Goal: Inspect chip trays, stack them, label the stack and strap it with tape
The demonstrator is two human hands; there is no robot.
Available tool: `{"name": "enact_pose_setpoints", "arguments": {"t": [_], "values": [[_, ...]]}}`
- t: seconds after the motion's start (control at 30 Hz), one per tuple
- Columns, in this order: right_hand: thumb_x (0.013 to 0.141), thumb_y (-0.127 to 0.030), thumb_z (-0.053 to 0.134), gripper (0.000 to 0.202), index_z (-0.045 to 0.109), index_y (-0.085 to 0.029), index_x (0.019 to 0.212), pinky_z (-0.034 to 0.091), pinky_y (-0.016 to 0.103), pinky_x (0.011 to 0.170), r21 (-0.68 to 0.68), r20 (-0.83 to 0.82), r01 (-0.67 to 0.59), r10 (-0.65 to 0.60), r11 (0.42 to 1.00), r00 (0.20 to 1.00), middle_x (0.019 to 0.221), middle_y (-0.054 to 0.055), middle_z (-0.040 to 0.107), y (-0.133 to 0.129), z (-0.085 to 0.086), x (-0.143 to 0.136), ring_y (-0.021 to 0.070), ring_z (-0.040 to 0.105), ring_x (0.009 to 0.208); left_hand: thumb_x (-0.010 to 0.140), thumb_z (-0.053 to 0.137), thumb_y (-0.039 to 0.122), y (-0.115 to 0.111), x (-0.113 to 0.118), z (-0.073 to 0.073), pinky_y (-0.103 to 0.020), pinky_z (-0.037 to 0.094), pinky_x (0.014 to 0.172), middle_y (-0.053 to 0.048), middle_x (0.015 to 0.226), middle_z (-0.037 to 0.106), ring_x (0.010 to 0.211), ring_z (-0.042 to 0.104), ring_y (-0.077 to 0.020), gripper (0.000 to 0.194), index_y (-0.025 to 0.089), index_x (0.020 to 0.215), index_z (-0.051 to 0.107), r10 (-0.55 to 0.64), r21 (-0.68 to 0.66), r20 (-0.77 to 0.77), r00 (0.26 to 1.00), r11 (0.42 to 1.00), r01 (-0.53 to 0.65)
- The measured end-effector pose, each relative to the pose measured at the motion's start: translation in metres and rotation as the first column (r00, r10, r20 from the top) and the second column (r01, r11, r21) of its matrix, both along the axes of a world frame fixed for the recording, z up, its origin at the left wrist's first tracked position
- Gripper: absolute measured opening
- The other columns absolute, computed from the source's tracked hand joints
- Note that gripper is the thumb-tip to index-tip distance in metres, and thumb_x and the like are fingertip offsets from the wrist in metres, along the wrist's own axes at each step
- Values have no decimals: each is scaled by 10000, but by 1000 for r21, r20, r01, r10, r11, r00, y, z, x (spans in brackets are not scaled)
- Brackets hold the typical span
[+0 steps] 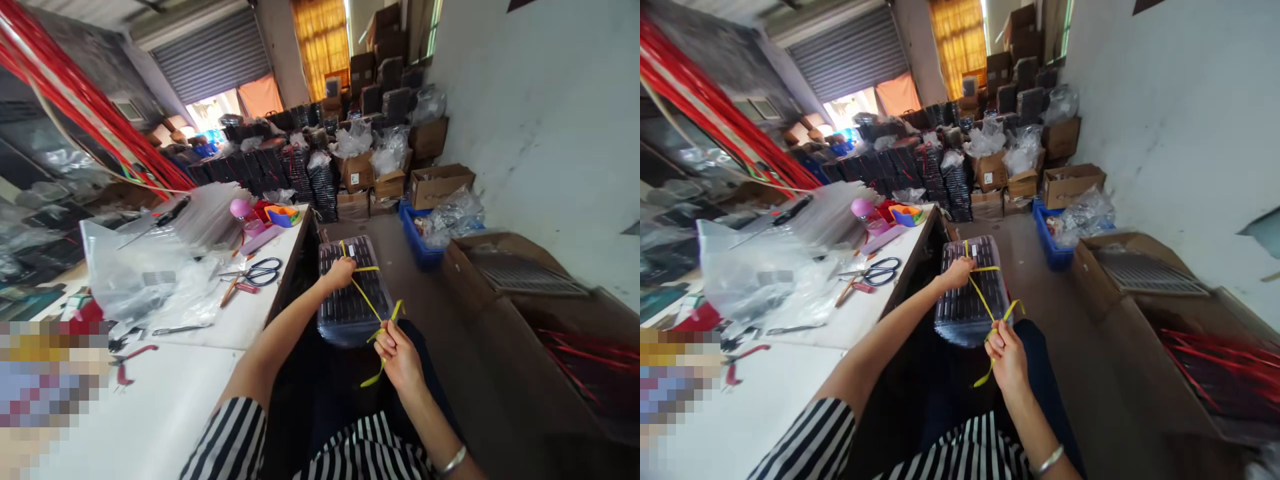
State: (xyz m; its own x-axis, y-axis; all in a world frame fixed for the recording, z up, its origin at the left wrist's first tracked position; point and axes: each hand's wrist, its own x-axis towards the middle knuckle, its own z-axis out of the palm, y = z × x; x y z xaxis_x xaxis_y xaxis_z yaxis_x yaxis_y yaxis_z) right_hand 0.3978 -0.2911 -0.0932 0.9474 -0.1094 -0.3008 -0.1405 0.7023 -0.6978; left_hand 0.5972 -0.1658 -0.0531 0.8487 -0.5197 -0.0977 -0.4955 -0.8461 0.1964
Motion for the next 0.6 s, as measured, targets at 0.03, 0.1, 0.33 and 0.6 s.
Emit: {"name": "enact_pose_setpoints", "arguments": {"t": [0.03,0.1,0.33,0.6], "values": [[703,-435,685,297,545,-174,732,197,190,398,16,-5,5,-5,1000,1000,514,-99,231,-6,0,3,45,172,418,869,551,287,-3,11,6,-430,475,863,-82,1112,584,1002,569,-206,243,139,1061,580,-17,38,-52,999,999,19],[689,-449,692,316,538,-176,733,188,183,398,44,-8,10,-9,999,1000,509,-104,222,-14,0,8,40,164,415,869,553,293,-9,32,19,-385,503,802,-67,1033,609,908,595,-177,220,136,1018,591,-41,107,-144,989,993,57],[621,-371,754,354,600,-166,865,144,174,401,73,-57,-8,12,997,998,496,-114,238,-30,1,8,25,157,418,868,553,314,-15,57,29,-347,518,740,-51,976,619,837,605,-164,231,126,994,596,-3,251,-216,976,966,59],[728,-426,607,493,580,-160,1142,177,200,402,-260,-163,-262,226,929,960,504,-96,282,-4,-2,-48,59,225,427,880,527,297,-26,7,3,-443,473,857,-109,1240,494,1041,541,-231,359,156,1208,487,149,210,103,983,963,-167]]}}
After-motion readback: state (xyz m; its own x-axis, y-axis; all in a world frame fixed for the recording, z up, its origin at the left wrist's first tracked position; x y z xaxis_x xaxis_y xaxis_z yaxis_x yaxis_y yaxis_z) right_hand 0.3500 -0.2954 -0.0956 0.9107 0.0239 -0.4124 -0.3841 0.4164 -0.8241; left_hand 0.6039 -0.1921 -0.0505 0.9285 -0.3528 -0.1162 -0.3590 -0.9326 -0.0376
